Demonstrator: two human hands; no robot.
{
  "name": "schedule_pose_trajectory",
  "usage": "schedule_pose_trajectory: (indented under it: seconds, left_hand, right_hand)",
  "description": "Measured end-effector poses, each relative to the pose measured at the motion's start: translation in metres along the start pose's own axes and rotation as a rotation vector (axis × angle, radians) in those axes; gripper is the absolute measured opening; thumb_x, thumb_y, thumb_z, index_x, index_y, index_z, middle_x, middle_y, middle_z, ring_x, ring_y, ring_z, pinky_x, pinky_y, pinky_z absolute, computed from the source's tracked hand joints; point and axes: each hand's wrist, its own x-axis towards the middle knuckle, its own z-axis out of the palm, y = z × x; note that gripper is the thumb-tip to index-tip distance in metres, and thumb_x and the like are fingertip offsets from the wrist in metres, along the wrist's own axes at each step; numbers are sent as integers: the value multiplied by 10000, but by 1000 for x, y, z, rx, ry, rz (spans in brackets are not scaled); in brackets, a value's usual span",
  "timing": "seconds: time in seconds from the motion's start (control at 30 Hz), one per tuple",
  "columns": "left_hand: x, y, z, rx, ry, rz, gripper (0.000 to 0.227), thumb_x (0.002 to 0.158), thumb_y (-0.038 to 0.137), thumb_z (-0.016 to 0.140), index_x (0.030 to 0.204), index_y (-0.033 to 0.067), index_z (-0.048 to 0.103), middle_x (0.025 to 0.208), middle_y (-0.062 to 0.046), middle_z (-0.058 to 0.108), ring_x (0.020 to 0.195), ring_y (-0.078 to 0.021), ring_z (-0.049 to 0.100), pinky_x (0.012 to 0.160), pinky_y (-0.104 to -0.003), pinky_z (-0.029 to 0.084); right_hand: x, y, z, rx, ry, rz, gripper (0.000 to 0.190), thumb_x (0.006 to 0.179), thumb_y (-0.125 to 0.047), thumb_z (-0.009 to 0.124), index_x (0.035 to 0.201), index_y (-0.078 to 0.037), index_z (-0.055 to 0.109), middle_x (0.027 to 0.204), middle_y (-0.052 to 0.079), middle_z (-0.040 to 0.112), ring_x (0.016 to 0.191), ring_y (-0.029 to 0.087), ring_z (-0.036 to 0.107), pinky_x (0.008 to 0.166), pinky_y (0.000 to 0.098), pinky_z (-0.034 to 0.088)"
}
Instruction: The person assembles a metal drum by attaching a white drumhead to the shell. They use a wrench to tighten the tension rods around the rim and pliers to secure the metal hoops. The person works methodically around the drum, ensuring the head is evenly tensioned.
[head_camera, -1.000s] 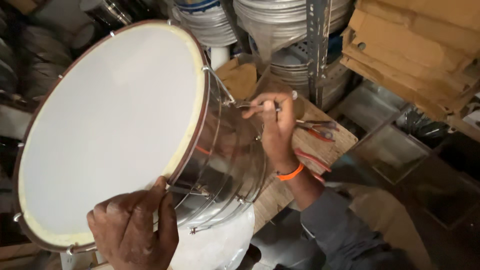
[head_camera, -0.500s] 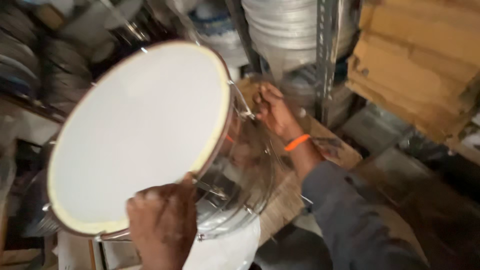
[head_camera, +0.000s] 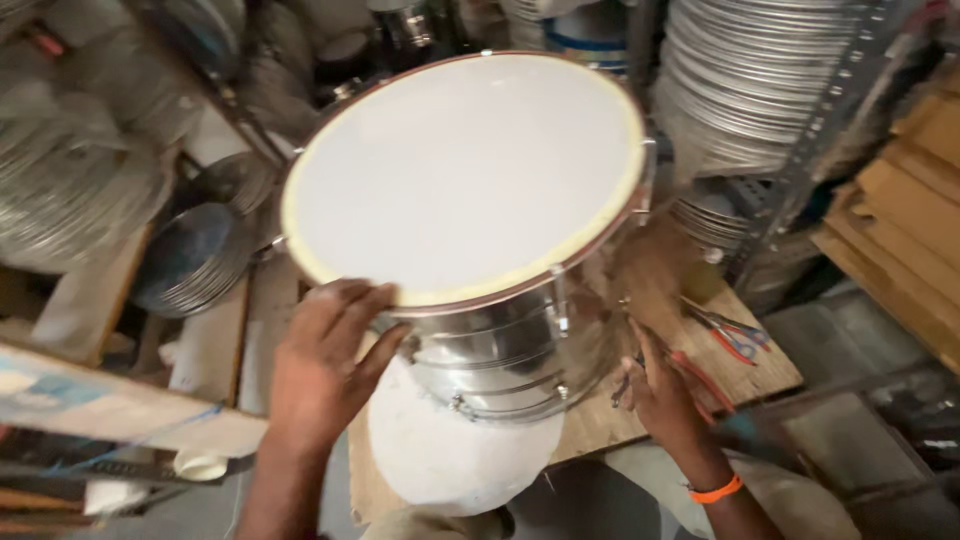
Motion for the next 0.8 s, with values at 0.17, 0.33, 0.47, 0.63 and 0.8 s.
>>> schedule_pose_trajectory:
  seconds: [0.17,0.33,0.47,0.63,0.8]
  left_hand:
    - [3,-7,6,-3,-13,62,299,830,238,841,1040,58,728,995,-80,643,941,-288,633,834,-416,505]
    - [4,-10,8,-21,46,118,260,825,250,835,938,65,691,930,-81,583,863,-289,572,773,-423,455]
    - [7,2,18,-1,69,133,235,835,244,833,869,86,662,854,-68,533,788,-272,544,705,-420,422]
    - [24,35,43,47,106,170,252,873,233,835,830,83,638,801,-51,498,714,-228,511,647,-397,396]
    - [44,80,43,38,107,113,208,855,181,798,815,96,612,834,-65,528,788,-254,551,711,-406,427]
  right_hand:
    - [-6,-28,20,2,-78,68,767,974,-173,478,1646,-235,115,815,99,712,597,183,667,597,334,576]
    - [4,-34,29,-20,-54,98,754,982,-166,493,1654,-229,157,868,118,707,636,199,676,628,349,592]
    - [26,-18,18,-66,-46,59,587,1027,-182,501,1589,-184,332,910,119,720,654,227,664,653,365,571]
    - [75,4,3,-183,65,-434,738,804,37,570,1522,-40,418,972,153,668,837,189,643,727,337,537]
    - [105,-1,-9,559,-50,-94,325,1068,-58,473,1363,-2,598,872,52,613,746,139,590,653,292,509]
